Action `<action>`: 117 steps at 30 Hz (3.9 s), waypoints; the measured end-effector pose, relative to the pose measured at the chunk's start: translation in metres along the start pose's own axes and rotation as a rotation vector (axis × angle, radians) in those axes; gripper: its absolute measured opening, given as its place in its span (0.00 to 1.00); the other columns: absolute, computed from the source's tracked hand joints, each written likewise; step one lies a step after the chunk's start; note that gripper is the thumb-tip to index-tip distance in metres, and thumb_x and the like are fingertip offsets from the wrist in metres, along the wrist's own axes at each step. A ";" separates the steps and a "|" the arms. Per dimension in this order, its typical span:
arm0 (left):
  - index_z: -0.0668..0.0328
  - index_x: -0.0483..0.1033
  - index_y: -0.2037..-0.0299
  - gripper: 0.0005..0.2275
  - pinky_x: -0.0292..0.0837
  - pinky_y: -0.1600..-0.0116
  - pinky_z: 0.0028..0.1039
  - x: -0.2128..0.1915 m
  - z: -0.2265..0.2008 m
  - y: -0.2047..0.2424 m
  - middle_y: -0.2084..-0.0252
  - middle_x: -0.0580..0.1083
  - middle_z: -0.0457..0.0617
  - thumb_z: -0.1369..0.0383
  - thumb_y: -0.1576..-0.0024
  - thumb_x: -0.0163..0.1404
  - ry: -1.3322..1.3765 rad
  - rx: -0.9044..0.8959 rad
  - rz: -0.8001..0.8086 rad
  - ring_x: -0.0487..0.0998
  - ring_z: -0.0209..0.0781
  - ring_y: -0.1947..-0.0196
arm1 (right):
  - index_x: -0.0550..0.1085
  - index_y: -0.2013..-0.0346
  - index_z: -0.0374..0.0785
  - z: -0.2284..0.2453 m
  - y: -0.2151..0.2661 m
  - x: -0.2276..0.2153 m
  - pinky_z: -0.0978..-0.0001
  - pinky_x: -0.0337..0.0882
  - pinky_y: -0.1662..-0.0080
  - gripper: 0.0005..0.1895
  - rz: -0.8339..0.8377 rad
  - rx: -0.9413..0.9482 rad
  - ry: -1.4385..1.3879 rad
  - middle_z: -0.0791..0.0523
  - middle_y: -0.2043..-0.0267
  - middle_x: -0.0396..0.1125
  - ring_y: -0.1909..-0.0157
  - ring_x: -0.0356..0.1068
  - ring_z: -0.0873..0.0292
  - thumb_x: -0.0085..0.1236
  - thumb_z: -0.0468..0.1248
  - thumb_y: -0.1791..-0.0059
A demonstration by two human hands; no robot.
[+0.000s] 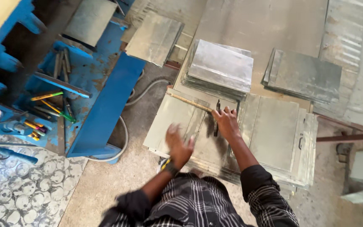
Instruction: The person measures and marks multiple rectangular metal sheets using a metal ruler and a black marker. They repeatedly pick up sheets from a stack, align the ruler, and draw lines on the surface before placing the sheets back down.
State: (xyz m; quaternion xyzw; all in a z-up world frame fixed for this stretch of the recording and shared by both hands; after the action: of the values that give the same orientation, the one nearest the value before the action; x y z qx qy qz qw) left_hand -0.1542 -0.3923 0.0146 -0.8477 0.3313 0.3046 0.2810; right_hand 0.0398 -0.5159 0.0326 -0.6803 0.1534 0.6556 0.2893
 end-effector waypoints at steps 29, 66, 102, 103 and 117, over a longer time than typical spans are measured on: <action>0.41 0.59 0.26 0.33 0.20 0.33 0.77 0.099 -0.009 -0.091 0.22 0.36 0.73 0.41 0.39 0.43 -0.299 0.297 0.398 0.27 0.76 0.23 | 0.74 0.55 0.43 -0.004 -0.015 -0.005 0.51 0.63 0.50 0.13 0.083 0.103 -0.121 0.54 0.65 0.73 0.50 0.69 0.48 0.51 0.30 0.54; 0.27 0.66 0.32 0.40 0.20 0.40 0.87 0.110 -0.034 -0.092 0.27 0.28 0.85 0.34 0.57 0.59 -0.287 0.191 0.469 0.21 0.87 0.28 | 0.75 0.58 0.35 -0.081 -0.041 0.078 0.68 0.75 0.55 0.11 -0.062 0.451 -1.406 0.56 0.60 0.72 0.59 0.72 0.64 0.61 0.42 0.45; 0.27 0.64 0.30 0.39 0.20 0.41 0.88 0.109 -0.034 -0.094 0.27 0.30 0.85 0.35 0.54 0.58 -0.268 0.215 0.459 0.23 0.89 0.28 | 0.81 0.63 0.39 -0.070 -0.044 0.054 0.63 0.75 0.59 0.11 -0.043 0.414 -0.873 0.51 0.66 0.75 0.64 0.76 0.55 0.66 0.38 0.59; 0.27 0.64 0.31 0.39 0.21 0.41 0.88 0.110 -0.034 -0.094 0.27 0.30 0.85 0.35 0.54 0.58 -0.267 0.210 0.464 0.23 0.89 0.28 | 0.82 0.63 0.39 -0.071 -0.044 0.054 0.63 0.75 0.58 0.11 -0.042 0.413 -0.856 0.51 0.65 0.75 0.63 0.76 0.55 0.67 0.38 0.59; 0.25 0.61 0.29 0.40 0.21 0.42 0.89 0.116 -0.031 -0.092 0.27 0.29 0.84 0.33 0.54 0.55 -0.318 0.207 0.494 0.22 0.88 0.29 | 0.82 0.61 0.40 -0.073 -0.041 0.063 0.61 0.74 0.59 0.13 -0.004 0.420 -0.822 0.51 0.64 0.73 0.62 0.75 0.53 0.68 0.39 0.59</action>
State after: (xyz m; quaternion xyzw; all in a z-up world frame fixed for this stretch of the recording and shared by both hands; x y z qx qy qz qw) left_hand -0.0075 -0.4015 -0.0218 -0.6502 0.5083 0.4569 0.3318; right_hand 0.1283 -0.5162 -0.0235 -0.2909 0.1541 0.8252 0.4590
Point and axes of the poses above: each hand's wrist, its own y-axis away from the middle knuckle, its own x-axis out of the palm, z = x × y, the point moved 7 cm from there along -y, towards the middle knuckle
